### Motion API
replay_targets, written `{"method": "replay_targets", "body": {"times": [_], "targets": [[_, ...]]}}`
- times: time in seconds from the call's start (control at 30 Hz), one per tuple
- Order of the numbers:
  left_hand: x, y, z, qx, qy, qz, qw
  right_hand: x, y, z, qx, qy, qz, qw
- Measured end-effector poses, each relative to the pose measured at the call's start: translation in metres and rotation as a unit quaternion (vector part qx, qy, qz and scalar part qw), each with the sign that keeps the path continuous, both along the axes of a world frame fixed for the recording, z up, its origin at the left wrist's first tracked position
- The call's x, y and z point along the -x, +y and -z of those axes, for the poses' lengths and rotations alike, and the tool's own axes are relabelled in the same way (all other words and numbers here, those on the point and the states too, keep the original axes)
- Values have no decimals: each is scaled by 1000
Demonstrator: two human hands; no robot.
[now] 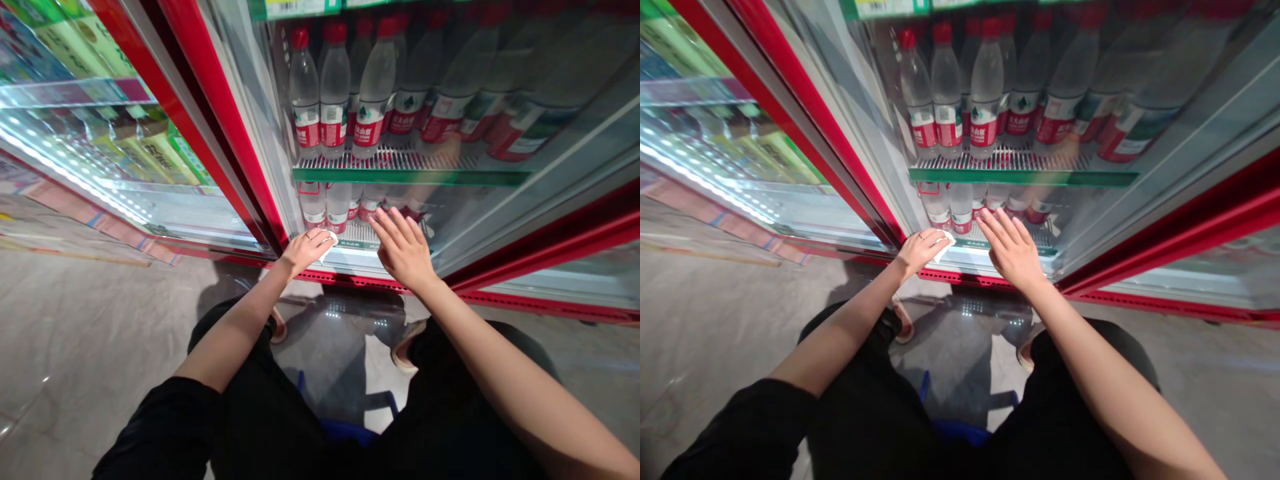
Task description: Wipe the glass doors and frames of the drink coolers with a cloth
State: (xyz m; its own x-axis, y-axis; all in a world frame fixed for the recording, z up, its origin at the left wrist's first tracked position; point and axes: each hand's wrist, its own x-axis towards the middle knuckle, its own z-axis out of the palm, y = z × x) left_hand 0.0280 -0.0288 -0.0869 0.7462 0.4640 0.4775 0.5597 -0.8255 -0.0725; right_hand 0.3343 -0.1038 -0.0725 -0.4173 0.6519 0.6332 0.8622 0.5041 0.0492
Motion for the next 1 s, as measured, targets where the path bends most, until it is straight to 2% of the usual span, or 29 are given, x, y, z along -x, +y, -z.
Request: {"method": "replay_targets", "body": {"times": [0.07, 0.17, 0.3, 0.37, 0.43, 0.5, 0.57, 0.63, 0.7, 0.8, 0.87, 1.0], "targets": [[1, 3, -11, -4, -28, -1, 1000, 4, 0, -4, 11, -3, -1, 1000], [7, 1, -25, -16, -94, -58, 994, 3, -5, -8, 7, -7, 6, 1000], [7, -7, -22, 5, -141, -122, 982, -9, -16, -8, -2, 6, 39, 999], [-1, -8, -15, 6, -129, -107, 986, -16, -21, -7, -12, 11, 52, 999], [-12, -7, -10, -10, -90, -58, 994, -22, -26, -5, -23, 10, 53, 998], [-22, -5, -10, -38, -53, -7, 998, -26, -29, -3, -22, 7, 51, 998], [-27, -4, -16, -68, -53, 14, 996, -29, -32, -1, -14, 6, 50, 999], [-27, -4, -23, -81, -94, -15, 992, -31, -34, 0, -8, 8, 49, 999], [-23, -5, -29, -79, -145, -75, 983, -34, -34, 1, -5, 10, 45, 999], [-23, -8, -26, -68, -162, -133, 975, -38, -33, 2, -1, 12, 41, 999], [-28, -11, -19, -66, -125, -114, 983, -40, -33, 3, 0, 17, 45, 999], [-43, -16, -6, -55, -41, -32, 997, -40, -32, 2, 8, 24, 45, 999]]}}
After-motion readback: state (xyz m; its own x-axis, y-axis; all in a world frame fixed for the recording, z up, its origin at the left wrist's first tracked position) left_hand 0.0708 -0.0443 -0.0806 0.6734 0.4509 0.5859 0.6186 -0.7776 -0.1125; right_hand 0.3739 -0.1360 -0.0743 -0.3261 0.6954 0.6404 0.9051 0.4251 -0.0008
